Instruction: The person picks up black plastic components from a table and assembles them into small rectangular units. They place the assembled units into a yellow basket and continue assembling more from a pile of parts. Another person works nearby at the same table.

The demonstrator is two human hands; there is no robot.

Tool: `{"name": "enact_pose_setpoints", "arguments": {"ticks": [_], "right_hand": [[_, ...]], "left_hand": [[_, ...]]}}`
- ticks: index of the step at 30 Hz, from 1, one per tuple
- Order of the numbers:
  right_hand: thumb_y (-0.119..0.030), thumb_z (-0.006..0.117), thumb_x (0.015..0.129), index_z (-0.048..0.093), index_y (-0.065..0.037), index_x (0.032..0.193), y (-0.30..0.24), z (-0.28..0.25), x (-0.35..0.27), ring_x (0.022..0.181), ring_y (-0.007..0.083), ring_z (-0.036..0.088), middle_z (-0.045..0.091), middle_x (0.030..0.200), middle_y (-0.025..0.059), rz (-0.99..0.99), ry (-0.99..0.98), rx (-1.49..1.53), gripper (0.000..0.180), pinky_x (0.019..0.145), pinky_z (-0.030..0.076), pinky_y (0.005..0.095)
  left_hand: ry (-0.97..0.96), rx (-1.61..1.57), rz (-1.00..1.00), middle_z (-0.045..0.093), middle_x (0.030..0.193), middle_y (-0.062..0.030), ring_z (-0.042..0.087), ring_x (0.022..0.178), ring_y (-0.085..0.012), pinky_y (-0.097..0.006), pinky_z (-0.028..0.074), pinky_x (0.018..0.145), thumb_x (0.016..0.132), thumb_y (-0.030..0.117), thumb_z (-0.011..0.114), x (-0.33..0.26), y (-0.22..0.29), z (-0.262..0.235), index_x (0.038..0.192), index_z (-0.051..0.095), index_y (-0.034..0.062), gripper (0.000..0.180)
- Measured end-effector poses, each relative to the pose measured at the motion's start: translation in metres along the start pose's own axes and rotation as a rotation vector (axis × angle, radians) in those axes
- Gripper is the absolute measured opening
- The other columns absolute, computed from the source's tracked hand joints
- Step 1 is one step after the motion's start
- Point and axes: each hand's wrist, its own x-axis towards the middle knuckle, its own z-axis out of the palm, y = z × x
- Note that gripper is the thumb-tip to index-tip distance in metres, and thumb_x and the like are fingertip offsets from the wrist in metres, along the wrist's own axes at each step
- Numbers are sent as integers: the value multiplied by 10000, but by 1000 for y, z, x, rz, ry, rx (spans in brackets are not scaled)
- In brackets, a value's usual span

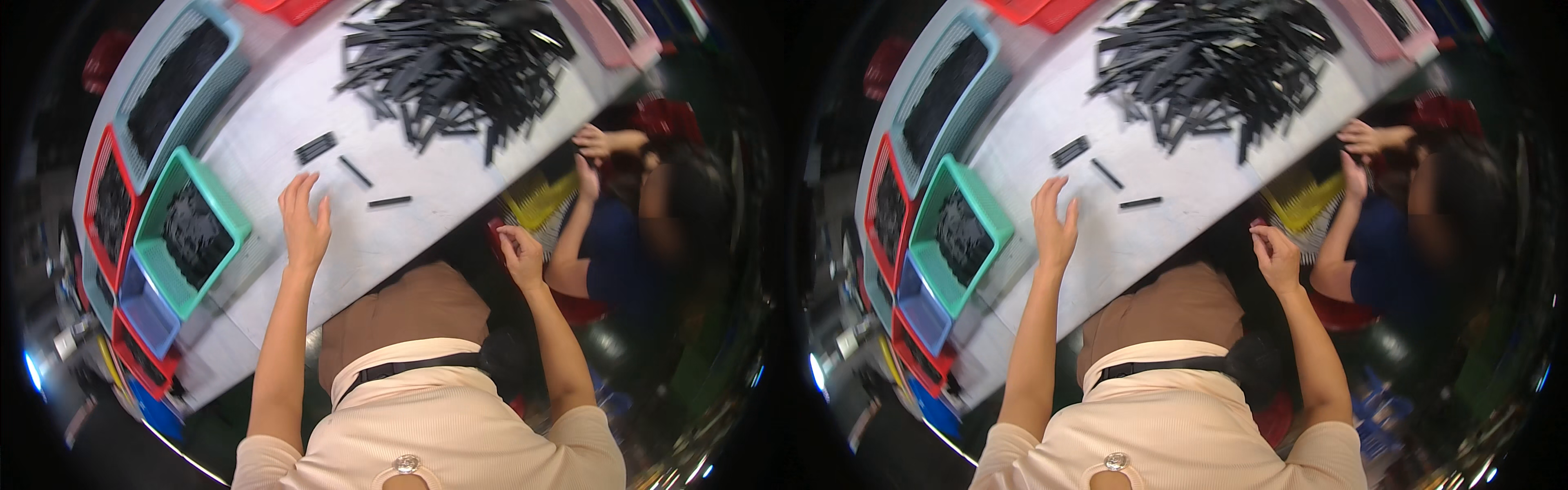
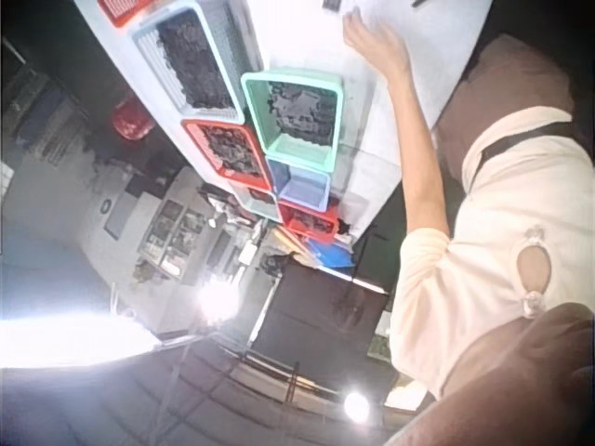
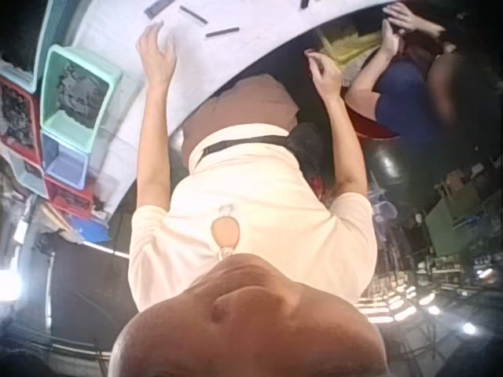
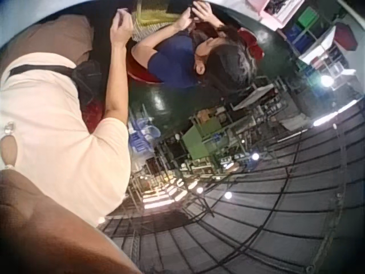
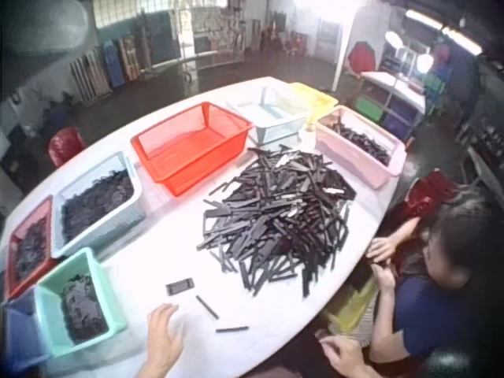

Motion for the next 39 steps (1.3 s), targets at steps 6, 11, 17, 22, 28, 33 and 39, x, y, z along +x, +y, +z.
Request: {"name": "enact_pose_setpoints", "arguments": {"ticks": [6,11,17,22,28,33,39], "right_hand": [[-207,606,860,683,-111,987,106,24,-152,872,281,665,691,938,116,715,-217,-190,177,787,512,375],[-279,616,859,647,-121,1134,135,70,-279,1091,301,598,646,1144,141,1069,-325,-256,319,915,476,426],[-459,614,844,555,-144,1273,104,92,-287,1227,354,480,525,1299,140,972,-231,-245,536,995,349,615],[-416,686,791,299,-165,1453,71,110,-238,1207,365,501,488,1330,159,777,-814,-528,807,900,454,617],[-230,710,750,286,45,1416,119,154,-233,1069,311,614,626,1166,187,662,-969,-660,836,823,538,510],[-286,766,697,297,104,1378,118,137,-232,995,314,656,650,1085,222,470,-1095,-605,914,822,543,379],[-314,758,695,342,108,1315,135,100,-206,921,373,663,664,989,232,561,-1090,-513,858,820,535,404]], "left_hand": [[-310,-85,146,502,1279,-163,456,1201,-330,-406,379,1002,859,39,587,-55,34,2,1251,535,54,395],[-545,-107,192,513,1271,-179,476,1202,-351,-412,386,1002,866,30,573,-110,29,-14,1255,531,53,392],[-714,-46,218,554,1210,-204,520,1148,-370,-410,415,979,863,13,557,-135,0,-24,1223,550,43,362],[-727,-67,269,580,1154,-208,551,1098,-371,-401,442,943,847,-2,557,-117,25,-11,1175,571,32,330],[-683,-131,232,595,1128,-204,563,1076,-371,-405,453,925,836,-11,573,-92,48,11,1144,591,40,312],[-608,-123,121,615,1092,-182,576,1050,-353,-402,462,905,837,7,584,-62,52,33,1113,605,43,280],[-524,-159,8,626,1063,-166,584,1017,-339,-388,464,885,828,-13,578,-48,56,44,1080,614,20,257]]}}
